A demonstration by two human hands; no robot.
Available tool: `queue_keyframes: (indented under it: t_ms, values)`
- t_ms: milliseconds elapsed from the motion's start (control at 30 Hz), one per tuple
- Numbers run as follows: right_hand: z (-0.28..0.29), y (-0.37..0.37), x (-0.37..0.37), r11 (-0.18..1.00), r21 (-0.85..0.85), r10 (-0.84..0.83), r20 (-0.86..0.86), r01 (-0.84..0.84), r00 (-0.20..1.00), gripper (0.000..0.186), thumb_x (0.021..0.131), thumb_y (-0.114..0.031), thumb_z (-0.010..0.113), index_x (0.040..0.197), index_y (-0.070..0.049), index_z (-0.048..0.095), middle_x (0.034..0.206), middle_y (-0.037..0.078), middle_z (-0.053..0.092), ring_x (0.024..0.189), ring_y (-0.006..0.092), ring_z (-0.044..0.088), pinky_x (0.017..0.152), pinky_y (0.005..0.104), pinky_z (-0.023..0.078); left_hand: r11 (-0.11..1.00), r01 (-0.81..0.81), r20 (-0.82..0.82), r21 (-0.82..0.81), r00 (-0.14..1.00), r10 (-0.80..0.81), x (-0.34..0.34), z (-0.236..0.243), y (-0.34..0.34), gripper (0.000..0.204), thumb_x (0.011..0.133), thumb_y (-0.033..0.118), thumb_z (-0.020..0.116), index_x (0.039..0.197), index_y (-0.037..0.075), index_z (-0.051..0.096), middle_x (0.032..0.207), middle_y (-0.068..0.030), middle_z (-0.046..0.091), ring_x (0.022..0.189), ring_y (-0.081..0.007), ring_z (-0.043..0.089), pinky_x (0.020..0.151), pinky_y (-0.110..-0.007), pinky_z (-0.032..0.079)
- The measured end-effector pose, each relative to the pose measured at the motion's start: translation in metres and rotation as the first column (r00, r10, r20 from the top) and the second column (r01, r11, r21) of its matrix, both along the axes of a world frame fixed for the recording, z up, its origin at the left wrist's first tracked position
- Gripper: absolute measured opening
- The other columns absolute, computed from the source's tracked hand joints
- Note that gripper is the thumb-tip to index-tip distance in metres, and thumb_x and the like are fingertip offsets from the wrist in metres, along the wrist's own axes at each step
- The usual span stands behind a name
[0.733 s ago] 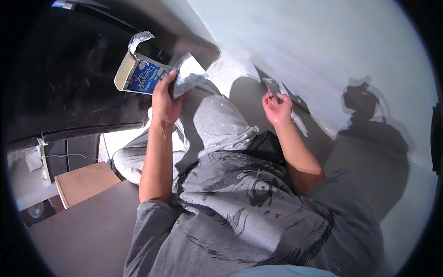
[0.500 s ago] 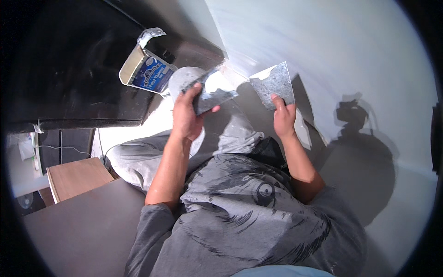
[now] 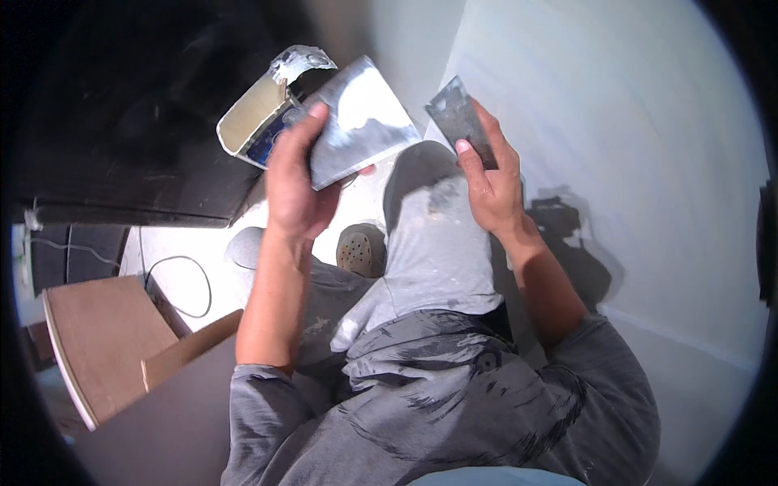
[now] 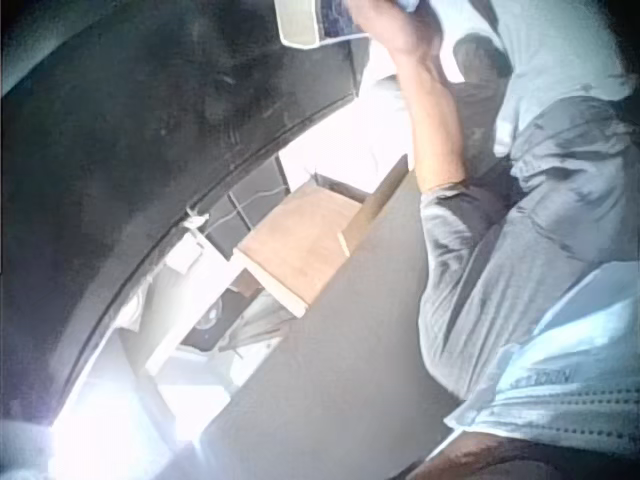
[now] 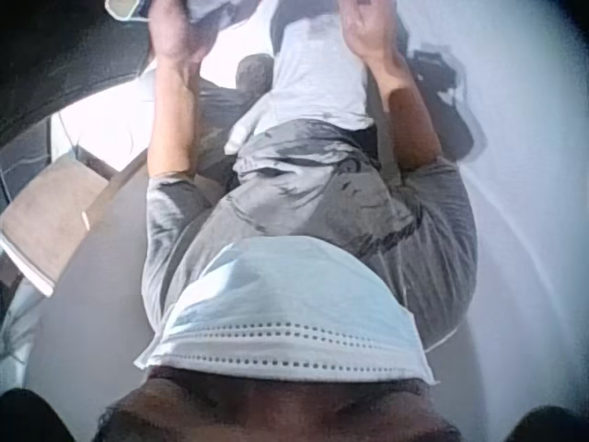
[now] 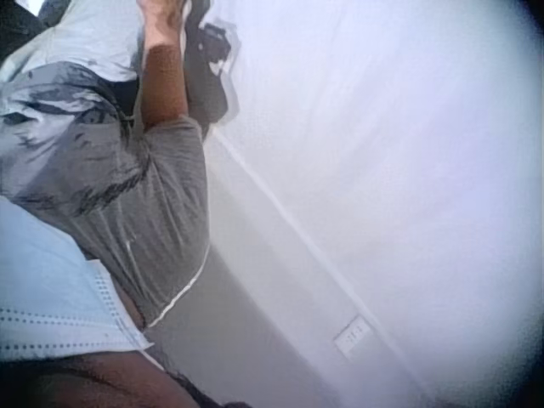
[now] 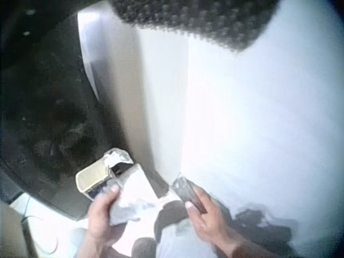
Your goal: The person sits on the floor and uses a putty knife to scoop white wall compound from a bucket. They apply the compound to a section of the wall near the floor, smoothing it out with the tool. The person repeatedly scoops and applies the material to the same area.
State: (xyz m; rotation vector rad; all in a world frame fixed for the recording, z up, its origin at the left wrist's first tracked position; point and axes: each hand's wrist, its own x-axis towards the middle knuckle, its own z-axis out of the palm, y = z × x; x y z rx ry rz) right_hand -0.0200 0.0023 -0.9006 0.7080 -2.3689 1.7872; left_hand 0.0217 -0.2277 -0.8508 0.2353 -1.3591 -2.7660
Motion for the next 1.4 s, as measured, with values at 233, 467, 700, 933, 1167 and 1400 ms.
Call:
queue_keyframes:
  t_ms: [233, 467, 700, 933, 1167, 1400]
  values:
    - [-0.057, -0.094, -0.021, 0.898, -0.358, -0.006, 0.569, 0.255, 0.822, 0.031, 0.102, -0.018, 0.053, 0.128, -0.002, 0.054, 0.111, 0.006, 0.064, 0.093, 0.0138, 0.062, 0.076, 0.0303, 0.054, 0.895, 0.198, -0.208, 0.399, 0.971, -0.122, -0.113, -0.060, -0.070, 0.039, 0.104, 0.026, 0.047, 0.131, -0.002, 0.050, 0.079, -0.0047, 0.053, 0.055, -0.0098, 0.041, 0.045, -0.024, 0.035]
    - [-0.140, -0.112, -0.015, 0.837, -0.052, -0.235, 0.865, 0.545, 0.443, 0.032, 0.096, -0.023, 0.060, 0.121, -0.002, 0.059, 0.098, 0.004, 0.064, 0.079, 0.0122, 0.058, 0.066, 0.0281, 0.047, 0.804, 0.304, 0.029, 0.511, 0.929, -0.369, -0.192, -0.118, -0.024, 0.029, 0.102, 0.026, 0.050, 0.108, 0.002, 0.062, 0.081, -0.0084, 0.066, 0.057, -0.0152, 0.052, 0.045, -0.027, 0.040]
    - [-0.237, -0.010, 0.024, 0.456, 0.489, -0.767, 0.640, 0.744, 0.049, 0.047, 0.086, -0.022, 0.070, 0.126, 0.001, 0.058, 0.107, 0.016, 0.067, 0.090, 0.0252, 0.065, 0.079, 0.0370, 0.053, 0.732, 0.487, -0.065, 0.476, 0.850, -0.523, -0.237, -0.152, 0.018, 0.024, 0.097, 0.026, 0.058, 0.098, 0.002, 0.063, 0.080, -0.0073, 0.064, 0.058, -0.0140, 0.048, 0.052, -0.028, 0.039]
    - [-0.236, 0.074, 0.049, 0.009, 0.507, -0.878, 0.417, 0.862, -0.235, 0.046, 0.092, -0.005, 0.053, 0.138, 0.001, 0.048, 0.128, 0.026, 0.060, 0.116, 0.0434, 0.060, 0.098, 0.0480, 0.046, 0.845, 0.403, 0.019, 0.352, 0.899, -0.437, -0.173, -0.128, 0.004, 0.021, 0.099, 0.023, 0.056, 0.104, 0.002, 0.059, 0.075, -0.0043, 0.053, 0.060, -0.0122, 0.040, 0.054, -0.027, 0.034]
    - [-0.236, 0.055, -0.001, -0.011, 0.329, -0.925, 0.356, 0.944, -0.134, 0.061, 0.089, -0.005, 0.054, 0.145, 0.007, 0.035, 0.140, 0.034, 0.045, 0.129, 0.0452, 0.048, 0.109, 0.0455, 0.040, 0.905, 0.291, 0.039, 0.311, 0.947, -0.318, -0.063, -0.119, -0.026, 0.022, 0.104, 0.023, 0.049, 0.105, 0.002, 0.057, 0.076, -0.0023, 0.051, 0.058, -0.0098, 0.037, 0.052, -0.025, 0.031]
    - [-0.202, -0.035, -0.056, 0.120, 0.224, -0.894, 0.448, 0.967, 0.007, 0.078, 0.093, -0.002, 0.052, 0.156, 0.002, 0.006, 0.152, 0.028, 0.026, 0.137, 0.0433, 0.036, 0.116, 0.0455, 0.033, 0.854, 0.311, 0.025, 0.418, 0.935, -0.353, -0.044, -0.137, -0.058, 0.039, 0.103, 0.019, 0.050, 0.137, -0.002, 0.046, 0.082, -0.0045, 0.054, 0.058, -0.0072, 0.038, 0.048, -0.020, 0.036]
